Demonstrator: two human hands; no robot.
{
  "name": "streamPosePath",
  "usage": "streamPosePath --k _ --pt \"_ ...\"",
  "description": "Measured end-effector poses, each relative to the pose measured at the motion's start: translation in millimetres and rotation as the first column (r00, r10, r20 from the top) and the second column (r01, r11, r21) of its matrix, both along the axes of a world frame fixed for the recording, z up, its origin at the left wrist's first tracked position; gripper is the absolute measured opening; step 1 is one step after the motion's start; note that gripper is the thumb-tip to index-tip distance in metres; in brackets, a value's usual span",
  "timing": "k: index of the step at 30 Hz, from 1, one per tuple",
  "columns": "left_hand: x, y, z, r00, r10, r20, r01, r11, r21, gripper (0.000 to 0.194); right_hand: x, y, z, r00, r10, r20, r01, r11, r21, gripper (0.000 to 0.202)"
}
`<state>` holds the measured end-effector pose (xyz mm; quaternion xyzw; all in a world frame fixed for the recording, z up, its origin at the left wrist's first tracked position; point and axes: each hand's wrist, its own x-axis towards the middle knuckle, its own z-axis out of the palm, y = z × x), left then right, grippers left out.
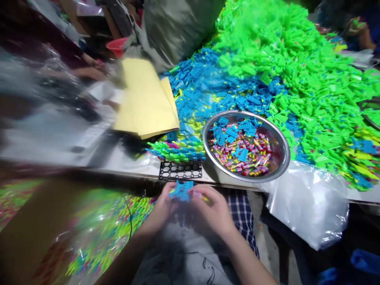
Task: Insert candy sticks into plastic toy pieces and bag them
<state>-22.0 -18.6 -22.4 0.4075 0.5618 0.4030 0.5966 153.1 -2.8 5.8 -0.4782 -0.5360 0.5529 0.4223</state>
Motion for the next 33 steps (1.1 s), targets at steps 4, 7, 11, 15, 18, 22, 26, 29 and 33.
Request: streamPosePath --k 4,7,11,15,18,22,26,29,33 --pt "6 -8 -9.8 0.982 0.012 0.191 0.028 0.978 -0.206 0.066 -4 -4 3.7 0.989 0.128 0.081 -0.142 0.967 0.211 0.013" --pt "13 -6 -3.7 0.954 0.212 0.21 -0.129 0.927 -0.351 0.051 -5 -5 4.1 0.959 0.258 0.116 -0.278 0.934 0.224 0.016" --pt "14 3 11.5 0.919 0.321 0.228 -0.228 0.906 -0.356 0.045 -3 -3 2.9 0.975 0.169 0.145 -0.196 0.961 0.197 0.013" --pt "7 7 20.5 0.938 0.257 0.231 -0.192 0.944 -0.27 0.042 -4 0 3.3 0.975 0.18 0.128 -0.185 0.982 0.03 0.019" --pt "5 7 22.3 0.947 0.224 0.232 -0.166 0.955 -0.245 0.04 -7 0 4.0 0.959 0.277 0.058 -0.275 0.96 -0.041 0.024" --pt "5 6 22.9 0.955 0.198 0.22 -0.141 0.957 -0.252 0.04 -9 2 3.4 0.958 0.286 -0.025 -0.287 0.954 -0.084 0.025" --pt "5 7 26.8 0.956 0.162 0.244 -0.1 0.964 -0.247 0.041 -8 4 4.6 0.947 0.317 -0.057 -0.321 0.943 -0.086 0.026" --pt "4 7 30.5 0.944 0.159 0.288 -0.071 0.953 -0.294 0.043 -9 4 5.5 0.938 0.331 -0.098 -0.343 0.929 -0.138 0.028" --pt "5 7 28.5 0.917 0.183 0.353 -0.043 0.928 -0.371 0.046 -11 0 0.1 0.921 0.295 -0.256 -0.361 0.893 -0.268 0.033"
